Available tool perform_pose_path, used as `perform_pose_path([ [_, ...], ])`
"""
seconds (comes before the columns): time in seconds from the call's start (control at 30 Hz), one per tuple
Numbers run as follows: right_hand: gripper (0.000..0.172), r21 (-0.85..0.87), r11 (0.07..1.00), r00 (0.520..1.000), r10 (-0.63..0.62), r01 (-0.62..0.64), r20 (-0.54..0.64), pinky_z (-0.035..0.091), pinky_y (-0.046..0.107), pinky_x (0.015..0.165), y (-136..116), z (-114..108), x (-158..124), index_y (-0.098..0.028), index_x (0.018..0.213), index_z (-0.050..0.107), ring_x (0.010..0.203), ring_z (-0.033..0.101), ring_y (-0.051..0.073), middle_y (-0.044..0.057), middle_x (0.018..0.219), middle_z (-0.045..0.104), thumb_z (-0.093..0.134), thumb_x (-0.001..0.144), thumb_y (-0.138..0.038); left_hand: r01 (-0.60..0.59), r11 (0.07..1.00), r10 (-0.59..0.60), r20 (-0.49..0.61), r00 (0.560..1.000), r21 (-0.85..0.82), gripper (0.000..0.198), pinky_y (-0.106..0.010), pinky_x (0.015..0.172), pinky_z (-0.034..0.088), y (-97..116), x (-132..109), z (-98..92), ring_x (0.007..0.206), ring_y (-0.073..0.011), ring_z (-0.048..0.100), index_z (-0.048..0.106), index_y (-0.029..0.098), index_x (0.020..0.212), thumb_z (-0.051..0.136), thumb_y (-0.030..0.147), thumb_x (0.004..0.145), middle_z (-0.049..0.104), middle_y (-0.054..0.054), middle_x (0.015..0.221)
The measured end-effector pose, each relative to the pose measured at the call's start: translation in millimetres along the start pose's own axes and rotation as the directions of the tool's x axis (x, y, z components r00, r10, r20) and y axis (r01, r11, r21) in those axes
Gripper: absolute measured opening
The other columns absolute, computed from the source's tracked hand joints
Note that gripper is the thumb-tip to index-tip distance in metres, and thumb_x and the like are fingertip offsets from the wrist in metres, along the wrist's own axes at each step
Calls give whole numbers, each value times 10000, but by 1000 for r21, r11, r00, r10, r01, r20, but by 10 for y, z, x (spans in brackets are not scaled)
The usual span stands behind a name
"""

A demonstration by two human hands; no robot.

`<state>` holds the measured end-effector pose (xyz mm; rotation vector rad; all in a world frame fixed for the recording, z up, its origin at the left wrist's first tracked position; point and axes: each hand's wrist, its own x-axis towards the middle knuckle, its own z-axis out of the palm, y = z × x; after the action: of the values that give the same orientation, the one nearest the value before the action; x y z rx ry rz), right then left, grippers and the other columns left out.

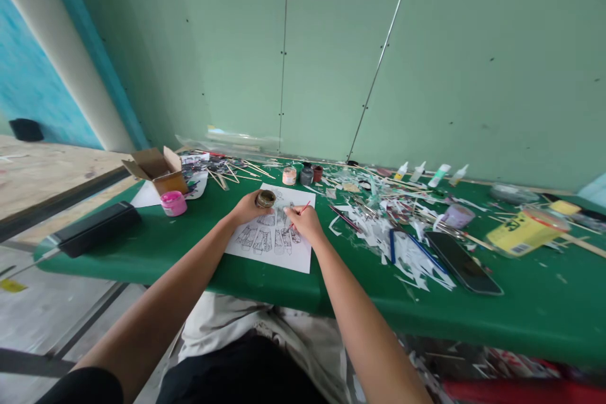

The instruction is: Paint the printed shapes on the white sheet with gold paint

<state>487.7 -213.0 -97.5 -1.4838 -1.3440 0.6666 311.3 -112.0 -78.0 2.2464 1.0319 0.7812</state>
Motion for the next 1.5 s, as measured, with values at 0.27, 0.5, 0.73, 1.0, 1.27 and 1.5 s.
perform_pose_path([
  [0.27,420,-8,1000,1000,12,-12,-25,304,230,373,-27,-5,-12,-219,461,393,315,425,112,-32,348,446,515,720,-527,4,1000,-4,3,1000,-11,561,-333,787,479,14,-4,-3,955,-274,630,590,140,1090,759,371,608,677,-97,1050],
  [0.5,413,-13,1000,1000,13,-13,-16,305,224,371,-26,7,-8,-214,454,400,332,446,119,-29,341,442,529,716,-506,13,1000,-13,1,1000,0,588,-343,819,474,20,-3,-4,974,-279,625,584,141,1117,765,370,607,670,-102,1078],
  [0.73,417,3,1000,1000,15,-15,-11,308,225,374,-9,5,-6,-213,472,408,334,447,117,-29,359,455,527,726,-522,6,1000,-6,-2,1000,7,550,-333,778,484,18,-7,-2,944,-273,634,593,149,1082,765,374,611,680,-87,1035],
  [1.0,420,-1,1000,1000,11,-11,-27,291,226,372,-18,3,-8,-214,457,392,323,414,105,-36,354,438,517,719,-518,1,1000,-1,11,1000,-19,582,-349,798,483,4,-2,-4,958,-278,629,589,136,1109,769,370,607,674,-100,1056],
  [1.27,430,-12,1000,1000,3,-3,-20,302,226,374,-10,8,1,-217,445,397,329,431,117,-32,333,426,530,709,-528,4,1000,-4,21,1000,-2,576,-348,809,478,-7,7,-5,972,-278,625,585,144,1104,768,380,612,670,-101,1066],
  [1.5,421,5,1000,1000,20,-20,-22,297,223,365,-2,4,6,-215,465,407,322,426,112,-30,355,452,523,715,-533,2,1000,-2,10,1000,-6,558,-338,803,477,-6,2,1,956,-268,632,584,148,1084,768,375,608,675,-92,1048],
])
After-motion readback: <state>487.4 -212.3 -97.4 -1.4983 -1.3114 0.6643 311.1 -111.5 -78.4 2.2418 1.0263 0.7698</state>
